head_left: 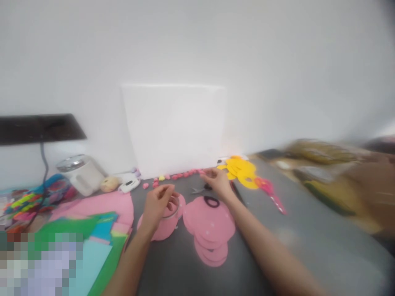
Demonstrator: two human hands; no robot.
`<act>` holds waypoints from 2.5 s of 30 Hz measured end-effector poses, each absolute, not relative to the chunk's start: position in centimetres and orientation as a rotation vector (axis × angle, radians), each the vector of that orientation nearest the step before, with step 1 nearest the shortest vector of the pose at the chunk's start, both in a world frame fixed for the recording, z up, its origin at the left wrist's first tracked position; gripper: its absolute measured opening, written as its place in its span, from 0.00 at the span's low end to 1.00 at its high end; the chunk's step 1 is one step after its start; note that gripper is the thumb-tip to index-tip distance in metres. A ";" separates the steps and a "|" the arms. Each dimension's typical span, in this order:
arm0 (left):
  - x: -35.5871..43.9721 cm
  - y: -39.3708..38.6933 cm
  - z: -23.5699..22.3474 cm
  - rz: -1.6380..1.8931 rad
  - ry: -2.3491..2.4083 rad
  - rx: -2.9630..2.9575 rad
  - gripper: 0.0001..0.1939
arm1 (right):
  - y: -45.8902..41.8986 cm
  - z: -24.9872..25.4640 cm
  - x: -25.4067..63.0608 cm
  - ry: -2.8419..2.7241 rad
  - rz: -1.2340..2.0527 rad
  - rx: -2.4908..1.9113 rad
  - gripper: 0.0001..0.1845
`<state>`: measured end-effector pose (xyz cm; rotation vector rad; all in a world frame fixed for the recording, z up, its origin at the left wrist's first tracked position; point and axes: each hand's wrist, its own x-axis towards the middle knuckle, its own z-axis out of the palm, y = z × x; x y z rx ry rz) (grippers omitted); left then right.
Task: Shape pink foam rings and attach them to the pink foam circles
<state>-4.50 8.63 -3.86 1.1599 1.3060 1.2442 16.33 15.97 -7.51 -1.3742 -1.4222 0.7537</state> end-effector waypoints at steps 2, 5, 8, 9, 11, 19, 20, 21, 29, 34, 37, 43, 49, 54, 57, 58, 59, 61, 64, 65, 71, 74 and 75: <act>-4.6 8.6 -3.7 1.258 1.301 1.145 0.16 | 17.3 -7.6 17.5 -1.484 0.613 -1.500 0.14; -4.6 8.6 -3.4 1.268 1.296 1.121 0.17 | 19.0 -7.7 19.1 -1.487 0.529 -1.584 0.11; -4.6 8.5 -3.3 1.252 1.292 1.134 0.17 | 20.1 -7.9 20.1 -1.514 0.485 -1.643 0.08; -4.6 8.5 -3.3 1.247 1.296 1.143 0.17 | 20.3 -8.0 20.3 -1.526 0.480 -1.656 0.08; -4.6 8.5 -3.4 1.242 1.309 1.159 0.17 | 20.5 -8.3 20.4 -1.553 0.481 -1.674 0.07; -4.8 8.6 -3.4 1.251 1.307 1.145 0.18 | 21.2 -9.3 19.9 -1.577 0.466 -1.688 0.10; -4.9 8.6 -3.3 1.249 1.300 1.143 0.17 | 21.3 -9.3 19.8 -1.575 0.461 -1.690 0.11; -4.9 8.6 -3.3 1.248 1.293 1.143 0.17 | 21.3 -9.3 19.8 -1.572 0.456 -1.694 0.12; -5.1 8.8 -3.7 1.355 1.374 1.230 0.14 | 19.6 -7.4 19.9 -1.527 0.429 -1.667 0.13; -5.8 9.1 -4.2 1.487 1.598 1.324 0.10 | 16.6 -5.0 18.3 -1.569 0.571 -1.531 0.16; -6.1 9.2 -4.5 1.438 1.670 1.411 0.13 | 14.4 -4.4 16.0 -1.706 0.789 -1.257 0.11; -5.9 9.4 -4.6 1.370 1.601 1.430 0.12 | 11.6 -5.5 11.9 -2.127 0.820 -0.987 0.16; -5.2 9.2 -4.7 1.170 1.691 1.607 0.08 | 12.3 -6.5 13.1 -2.076 0.840 -1.044 0.14; -4.3 8.7 -5.3 1.126 1.646 1.747 0.09 | 12.7 -6.2 14.9 -2.040 0.852 -1.072 0.12; -3.6 8.3 -5.3 1.115 1.597 1.839 0.09 | 13.0 -6.2 15.4 -2.038 0.854 -1.080 0.12; -3.4 8.1 -5.2 1.094 1.571 1.897 0.09 | 13.1 -6.2 15.5 -2.032 0.841 -1.094 0.12; -3.1 8.0 -5.2 1.060 1.526 1.975 0.08 | 13.2 -6.2 15.5 -2.032 0.813 -1.120 0.13; -2.6 7.7 -5.1 0.963 1.389 2.165 0.09 | 13.5 -6.2 15.6 -2.058 0.707 -1.210 0.14; -1.7 7.2 -4.9 0.782 1.133 2.415 0.18 | 13.6 -6.1 15.7 -2.110 0.507 -1.409 0.10; -1.4 6.9 -4.9 0.719 1.074 2.474 0.22 | 13.6 -6.0 15.8 -2.117 0.452 -1.472 0.08; 0.1 5.9 -5.1 0.510 0.925 2.554 0.22 | 13.6 -6.5 15.8 -2.159 0.300 -1.611 0.14; 0.0 6.0 -5.4 0.519 0.910 2.531 0.18 | 13.9 -7.0 15.8 -2.168 0.313 -1.603 0.13; -0.2 6.0 -5.4 0.524 0.904 2.527 0.16 | 14.0 -7.2 15.8 -2.168 0.331 -1.591 0.13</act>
